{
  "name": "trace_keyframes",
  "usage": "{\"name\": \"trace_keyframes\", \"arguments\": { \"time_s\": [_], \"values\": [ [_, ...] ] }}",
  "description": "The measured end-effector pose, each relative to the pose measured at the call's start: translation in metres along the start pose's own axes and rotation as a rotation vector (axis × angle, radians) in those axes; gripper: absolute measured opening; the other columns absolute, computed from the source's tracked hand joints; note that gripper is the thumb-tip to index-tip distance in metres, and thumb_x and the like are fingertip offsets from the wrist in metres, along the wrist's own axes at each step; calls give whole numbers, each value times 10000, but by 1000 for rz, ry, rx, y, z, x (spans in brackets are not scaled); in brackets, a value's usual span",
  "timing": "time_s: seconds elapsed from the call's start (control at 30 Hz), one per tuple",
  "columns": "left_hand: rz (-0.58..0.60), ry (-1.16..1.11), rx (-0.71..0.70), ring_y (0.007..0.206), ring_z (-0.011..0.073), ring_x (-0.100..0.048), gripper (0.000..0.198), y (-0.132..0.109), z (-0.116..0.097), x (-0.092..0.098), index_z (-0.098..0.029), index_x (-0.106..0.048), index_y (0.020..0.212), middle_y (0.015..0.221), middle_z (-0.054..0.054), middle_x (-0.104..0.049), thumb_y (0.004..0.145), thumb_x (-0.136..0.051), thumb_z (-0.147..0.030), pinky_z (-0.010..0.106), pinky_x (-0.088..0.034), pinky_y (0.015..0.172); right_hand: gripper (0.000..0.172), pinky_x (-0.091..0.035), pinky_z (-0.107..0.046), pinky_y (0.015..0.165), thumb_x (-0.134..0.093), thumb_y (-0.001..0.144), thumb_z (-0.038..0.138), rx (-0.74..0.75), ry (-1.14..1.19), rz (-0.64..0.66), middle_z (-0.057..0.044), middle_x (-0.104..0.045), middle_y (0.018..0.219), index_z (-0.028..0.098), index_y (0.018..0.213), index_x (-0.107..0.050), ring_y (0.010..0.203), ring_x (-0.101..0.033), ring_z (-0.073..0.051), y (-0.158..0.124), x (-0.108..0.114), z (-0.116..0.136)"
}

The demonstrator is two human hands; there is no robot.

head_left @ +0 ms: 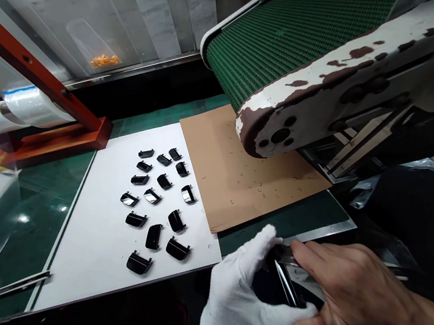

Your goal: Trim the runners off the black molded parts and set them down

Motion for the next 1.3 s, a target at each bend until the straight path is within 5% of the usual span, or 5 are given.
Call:
{"name": "trace_keyframes", "arguments": {
  "time_s": [0.7, 0.9, 1.07, 1.2, 1.3],
  "values": [
    [-35, 17, 85, 942, 253, -719, 818, 1, 6, 2, -186, -547, 1326, 1120, 94, -720, 609, -867, -417, 335, -571, 926, 774, -285, -315, 401, -130, 924, 665, 90, -28, -17, -22, -552, 472, 159, 617, -627, 384, -541, -167, -8, -7, 0],
    [-26, -62, 140, 994, 251, -698, 873, 4, 10, -1, -215, -498, 1365, 1136, 77, -706, 597, -887, -356, 332, -556, 947, 679, -301, -305, 409, -197, 956, 607, 109, 116, -11, -8, -512, 459, 182, 571, -562, 382, -503, -143, -5, -7, 2],
    [-79, -244, 115, 1072, 284, -663, 927, 4, 13, -3, -199, -435, 1409, 1168, 115, -677, 634, -811, -543, 353, -542, 965, 635, -377, -245, 407, -221, 904, 695, -62, 315, -171, 12, -512, 480, 190, 671, -529, 387, -511, -118, -3, 5, -6],
    [-96, -335, 108, 1091, 271, -657, 899, 2, 17, -4, -255, -442, 1403, 1193, 88, -667, 630, -836, -488, 332, -541, 963, 648, -417, -211, 362, -243, 848, 760, -336, 464, -174, 56, -495, 509, 219, 989, -570, 360, -498, -115, -18, 1, -18],
    [-100, -377, 106, 1114, 266, -646, 887, 2, 20, -5, -305, -442, 1398, 1218, 64, -657, 625, -862, -420, 328, -535, 969, 472, -393, -187, 311, -485, 834, 677, -549, 568, -217, 67, -516, 545, 268, 1051, -577, 331, -460, -96, -33, -3, -19]
  ]
}}
Point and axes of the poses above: each hand's wrist, its own y-axis towards the middle knuckle, its own x-axis out of the back of the hand, z = x × y, the point moved 5 cm from there along y, towards the middle knuckle
